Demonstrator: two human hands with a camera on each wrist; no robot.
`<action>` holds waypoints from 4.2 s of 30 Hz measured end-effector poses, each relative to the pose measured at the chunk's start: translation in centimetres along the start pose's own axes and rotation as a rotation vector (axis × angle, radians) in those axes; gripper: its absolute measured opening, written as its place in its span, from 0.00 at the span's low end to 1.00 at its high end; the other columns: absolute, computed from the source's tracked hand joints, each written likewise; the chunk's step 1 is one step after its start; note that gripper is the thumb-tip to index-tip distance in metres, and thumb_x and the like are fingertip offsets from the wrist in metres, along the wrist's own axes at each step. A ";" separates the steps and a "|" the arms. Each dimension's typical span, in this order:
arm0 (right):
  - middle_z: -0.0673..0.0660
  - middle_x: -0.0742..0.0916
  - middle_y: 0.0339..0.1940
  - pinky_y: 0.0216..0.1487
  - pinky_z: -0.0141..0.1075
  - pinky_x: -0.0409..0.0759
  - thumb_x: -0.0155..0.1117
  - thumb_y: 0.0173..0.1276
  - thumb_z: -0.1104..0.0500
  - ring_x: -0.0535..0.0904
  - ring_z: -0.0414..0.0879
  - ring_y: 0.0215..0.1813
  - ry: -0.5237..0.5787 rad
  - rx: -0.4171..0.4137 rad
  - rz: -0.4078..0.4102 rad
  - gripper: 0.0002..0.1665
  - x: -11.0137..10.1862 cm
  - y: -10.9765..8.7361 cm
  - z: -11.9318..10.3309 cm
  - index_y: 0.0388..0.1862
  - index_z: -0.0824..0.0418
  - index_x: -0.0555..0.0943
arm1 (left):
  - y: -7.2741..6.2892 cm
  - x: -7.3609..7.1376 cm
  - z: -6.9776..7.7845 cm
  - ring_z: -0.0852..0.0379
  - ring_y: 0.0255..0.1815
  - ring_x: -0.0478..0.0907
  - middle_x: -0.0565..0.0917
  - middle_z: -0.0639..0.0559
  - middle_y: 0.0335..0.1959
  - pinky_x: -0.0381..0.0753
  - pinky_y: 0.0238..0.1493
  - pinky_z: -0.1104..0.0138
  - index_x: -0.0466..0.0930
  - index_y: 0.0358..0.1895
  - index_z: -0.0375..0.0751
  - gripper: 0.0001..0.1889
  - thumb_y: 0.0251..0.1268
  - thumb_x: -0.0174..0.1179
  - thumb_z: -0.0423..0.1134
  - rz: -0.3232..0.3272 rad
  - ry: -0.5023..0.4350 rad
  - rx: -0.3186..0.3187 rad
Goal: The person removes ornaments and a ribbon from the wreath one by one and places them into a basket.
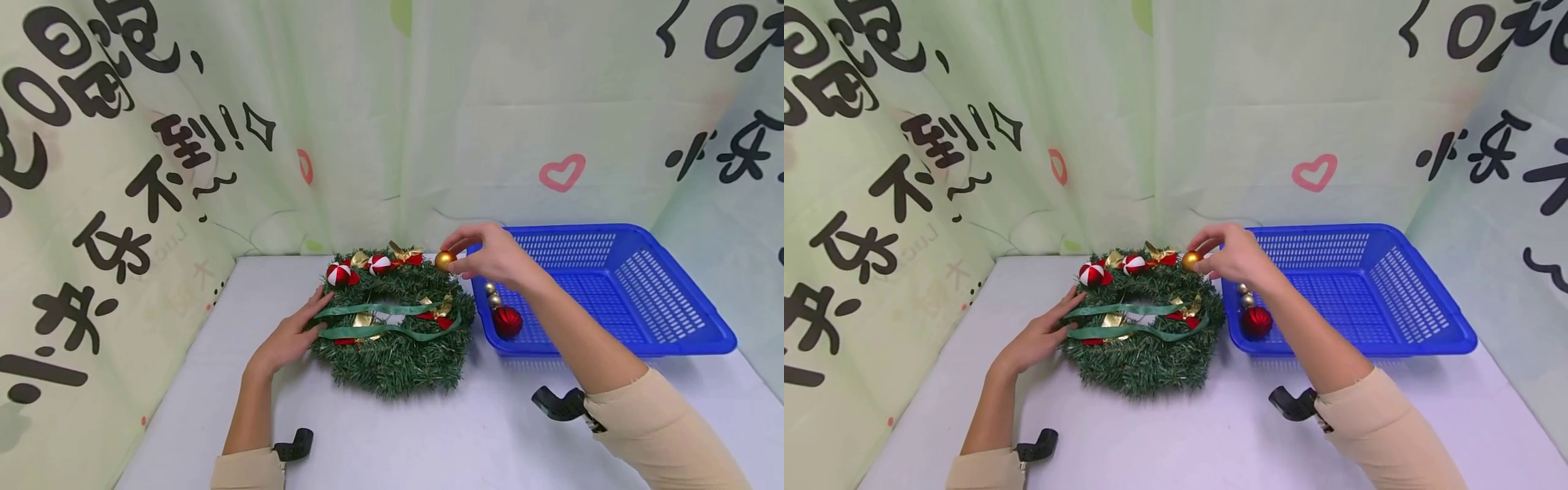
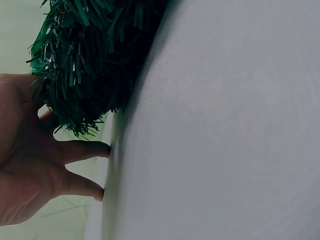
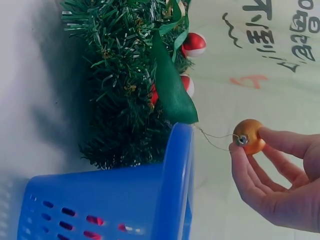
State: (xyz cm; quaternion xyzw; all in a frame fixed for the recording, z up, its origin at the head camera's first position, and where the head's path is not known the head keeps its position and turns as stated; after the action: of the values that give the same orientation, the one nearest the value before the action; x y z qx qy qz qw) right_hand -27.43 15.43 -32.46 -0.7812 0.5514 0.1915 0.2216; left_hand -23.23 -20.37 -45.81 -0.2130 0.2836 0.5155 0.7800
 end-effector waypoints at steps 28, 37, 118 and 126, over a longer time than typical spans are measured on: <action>0.59 0.88 0.56 0.49 0.41 0.85 0.74 0.67 0.59 0.88 0.52 0.49 -0.085 0.018 0.070 0.17 -2.4 -4.7 2.8 0.55 0.54 0.87 | 0.0 0.1 0.0 0.38 0.86 0.46 0.44 0.52 0.88 0.52 0.81 0.37 0.53 0.85 0.57 0.33 0.83 0.49 0.38 0.000 0.013 -0.003; 0.61 0.88 0.57 0.49 0.41 0.85 0.73 0.68 0.60 0.90 0.50 0.45 -0.060 0.024 0.079 0.19 -2.5 -6.0 4.0 0.58 0.56 0.86 | -0.1 0.1 -0.1 0.37 0.86 0.46 0.44 0.51 0.88 0.52 0.80 0.36 0.53 0.85 0.56 0.33 0.83 0.49 0.37 -0.001 0.016 -0.003; 0.57 0.90 0.47 0.43 0.41 0.80 0.78 0.62 0.63 0.82 0.57 0.51 -0.290 0.004 -0.072 0.13 -0.3 -7.5 10.0 0.46 0.56 0.90 | -0.2 0.3 -0.6 0.39 0.87 0.44 0.43 0.55 0.88 0.53 0.80 0.35 0.52 0.85 0.60 0.34 0.83 0.50 0.38 -0.016 -0.029 -0.017; 0.53 0.90 0.40 0.40 0.40 0.77 0.79 0.60 0.63 0.82 0.54 0.46 -0.313 -0.024 -0.067 0.13 -0.3 -7.3 10.2 0.45 0.57 0.89 | -0.1 0.2 -0.6 0.38 0.86 0.45 0.43 0.55 0.88 0.54 0.79 0.35 0.53 0.85 0.60 0.34 0.82 0.49 0.35 -0.002 -0.022 -0.003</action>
State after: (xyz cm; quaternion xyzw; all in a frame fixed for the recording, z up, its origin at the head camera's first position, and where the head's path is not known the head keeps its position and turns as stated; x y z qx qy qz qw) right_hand -21.23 23.51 -39.77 -0.7624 0.4814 0.3097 0.3018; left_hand -23.23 -20.64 -46.40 -0.2089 0.2739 0.5174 0.7834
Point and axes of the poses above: each hand's wrist, its own y-axis towards the middle knuckle, its own x-axis out of the palm, z = x × y, the point moved 5 cm from there along y, towards the middle knuckle
